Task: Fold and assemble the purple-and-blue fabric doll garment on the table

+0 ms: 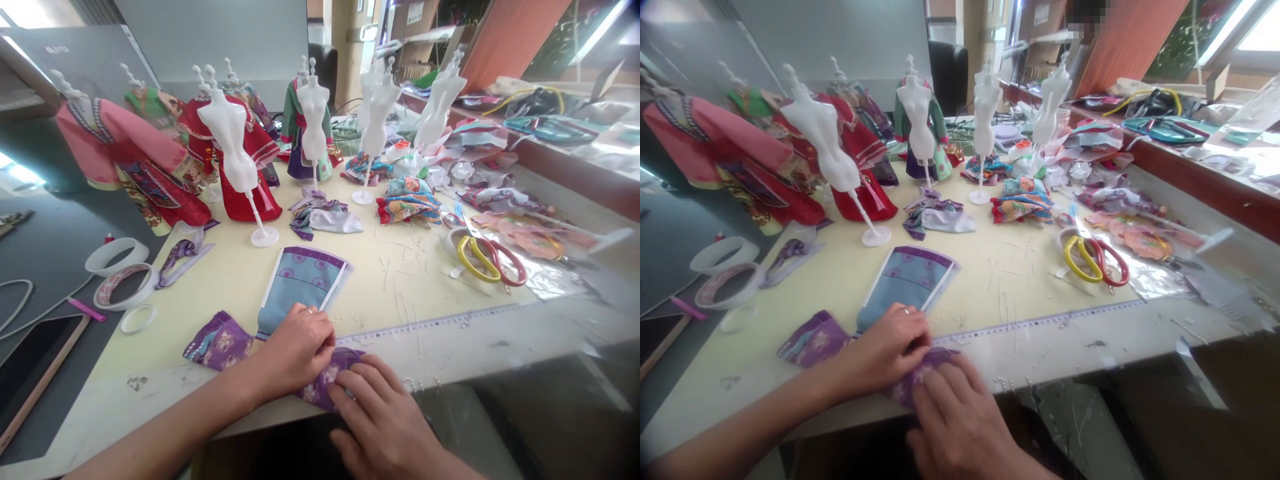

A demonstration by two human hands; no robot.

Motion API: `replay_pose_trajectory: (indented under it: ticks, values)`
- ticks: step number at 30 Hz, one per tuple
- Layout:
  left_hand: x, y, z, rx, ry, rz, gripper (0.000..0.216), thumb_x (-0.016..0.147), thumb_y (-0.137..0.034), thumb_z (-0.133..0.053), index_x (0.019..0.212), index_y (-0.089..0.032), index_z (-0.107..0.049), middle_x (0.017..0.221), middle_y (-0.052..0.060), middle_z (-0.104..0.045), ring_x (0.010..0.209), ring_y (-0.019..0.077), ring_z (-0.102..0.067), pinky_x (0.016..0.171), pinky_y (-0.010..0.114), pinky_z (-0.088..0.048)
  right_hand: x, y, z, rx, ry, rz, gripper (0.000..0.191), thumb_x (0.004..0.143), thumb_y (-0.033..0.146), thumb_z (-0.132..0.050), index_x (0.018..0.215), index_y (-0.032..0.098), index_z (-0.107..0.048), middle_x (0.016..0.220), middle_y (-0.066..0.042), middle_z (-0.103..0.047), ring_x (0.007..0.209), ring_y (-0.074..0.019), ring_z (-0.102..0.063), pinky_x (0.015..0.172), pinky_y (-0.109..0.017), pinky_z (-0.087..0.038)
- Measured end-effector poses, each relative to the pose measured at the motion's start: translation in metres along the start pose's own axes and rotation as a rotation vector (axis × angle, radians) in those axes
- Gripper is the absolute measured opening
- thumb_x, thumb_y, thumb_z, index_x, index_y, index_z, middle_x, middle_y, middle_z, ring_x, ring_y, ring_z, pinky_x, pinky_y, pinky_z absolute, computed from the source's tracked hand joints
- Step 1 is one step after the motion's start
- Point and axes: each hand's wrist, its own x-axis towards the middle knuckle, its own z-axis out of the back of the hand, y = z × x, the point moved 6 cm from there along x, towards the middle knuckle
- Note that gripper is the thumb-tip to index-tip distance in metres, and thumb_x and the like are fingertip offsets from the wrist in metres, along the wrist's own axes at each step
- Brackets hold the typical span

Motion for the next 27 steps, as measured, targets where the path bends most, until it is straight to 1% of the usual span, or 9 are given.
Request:
replay_pose_trajectory:
  ticks: [3,5,9,12,14,18,23,27]
  values:
    - [0.001,0.000,0.000,0.004,0.002,0.001,0.012,0.080,-0.011,-0.049,0.068,-0.016,-0.051,0.071,-0.001,-0.058,0.072,0.0141,-0.048,0.074,0.031,-0.029,0.004,0.004,-0.013,0.014,0.076,-0.026,0.026,0.080,0.027,-0.052,0.099,0.011,-0.060,0.086,-0.009,-0.059,0.087,-0.0233,-0.052,0.086,-0.043,-0.044]
    - [0.001,-0.001,0.000,0.007,0.002,0.001,0.013,0.080,-0.011,-0.049,0.068,-0.016,-0.051,0.071,-0.002,-0.058,0.072,0.0139,-0.048,0.074,0.031,-0.030,0.003,0.003,-0.015,0.002,0.071,-0.025,0.024,0.079,0.025,-0.053,0.097,0.011,-0.060,0.083,-0.009,-0.058,0.085,-0.0234,-0.052,0.085,-0.043,-0.045]
    - [0.000,-0.001,0.002,0.009,-0.014,0.004,0.012,0.080,-0.012,-0.049,0.069,-0.016,-0.051,0.072,-0.001,-0.058,0.073,0.0142,-0.049,0.075,0.031,-0.030,-0.003,0.002,-0.012,-0.010,0.038,-0.026,0.018,0.077,0.020,-0.055,0.091,0.012,-0.062,0.080,-0.007,-0.059,0.081,-0.0221,-0.052,0.086,-0.042,-0.045]
    - [0.000,-0.001,0.002,0.016,-0.027,0.003,0.012,0.080,-0.011,-0.049,0.069,-0.016,-0.051,0.072,-0.001,-0.058,0.073,0.0142,-0.049,0.075,0.031,-0.030,-0.006,0.003,-0.011,-0.030,0.029,-0.019,0.021,0.077,0.020,-0.053,0.095,0.011,-0.062,0.090,-0.009,-0.061,0.084,-0.0222,-0.053,0.088,-0.041,-0.044]
    - [0.000,-0.001,0.001,0.018,-0.033,-0.003,0.013,0.080,-0.012,-0.049,0.069,-0.016,-0.051,0.072,-0.001,-0.058,0.073,0.0142,-0.049,0.075,0.031,-0.030,-0.007,0.003,-0.010,-0.040,0.015,-0.012,0.022,0.078,0.021,-0.052,0.096,0.012,-0.062,0.092,-0.008,-0.061,0.085,-0.0223,-0.053,0.089,-0.041,-0.044]
    - [-0.001,0.000,0.000,0.012,-0.034,-0.006,0.013,0.080,-0.012,-0.049,0.068,-0.016,-0.051,0.071,-0.001,-0.058,0.073,0.0142,-0.049,0.074,0.031,-0.031,-0.008,0.000,-0.007,-0.036,0.012,-0.004,0.017,0.080,0.019,-0.051,0.091,0.014,-0.062,0.083,-0.006,-0.062,0.083,-0.0204,-0.055,0.089,-0.040,-0.043]
    - [-0.003,-0.002,0.002,-0.011,-0.053,-0.008,0.013,0.080,-0.011,-0.048,0.069,-0.016,-0.051,0.071,-0.001,-0.058,0.072,0.0144,-0.049,0.074,0.031,-0.031,-0.009,-0.005,0.001,-0.105,0.020,-0.047,0.021,0.082,0.019,-0.049,0.098,0.014,-0.062,0.094,-0.008,-0.064,0.087,-0.0216,-0.054,0.084,-0.038,-0.043]
    - [-0.004,-0.004,0.004,-0.052,-0.064,-0.005,0.013,0.081,-0.011,-0.048,0.070,-0.016,-0.052,0.071,-0.001,-0.058,0.073,0.0148,-0.050,0.074,0.031,-0.032,-0.011,-0.005,-0.001,-0.123,0.035,-0.065,0.022,0.083,0.020,-0.049,0.100,0.014,-0.062,0.095,-0.008,-0.064,0.088,-0.0225,-0.054,0.083,-0.039,-0.044]
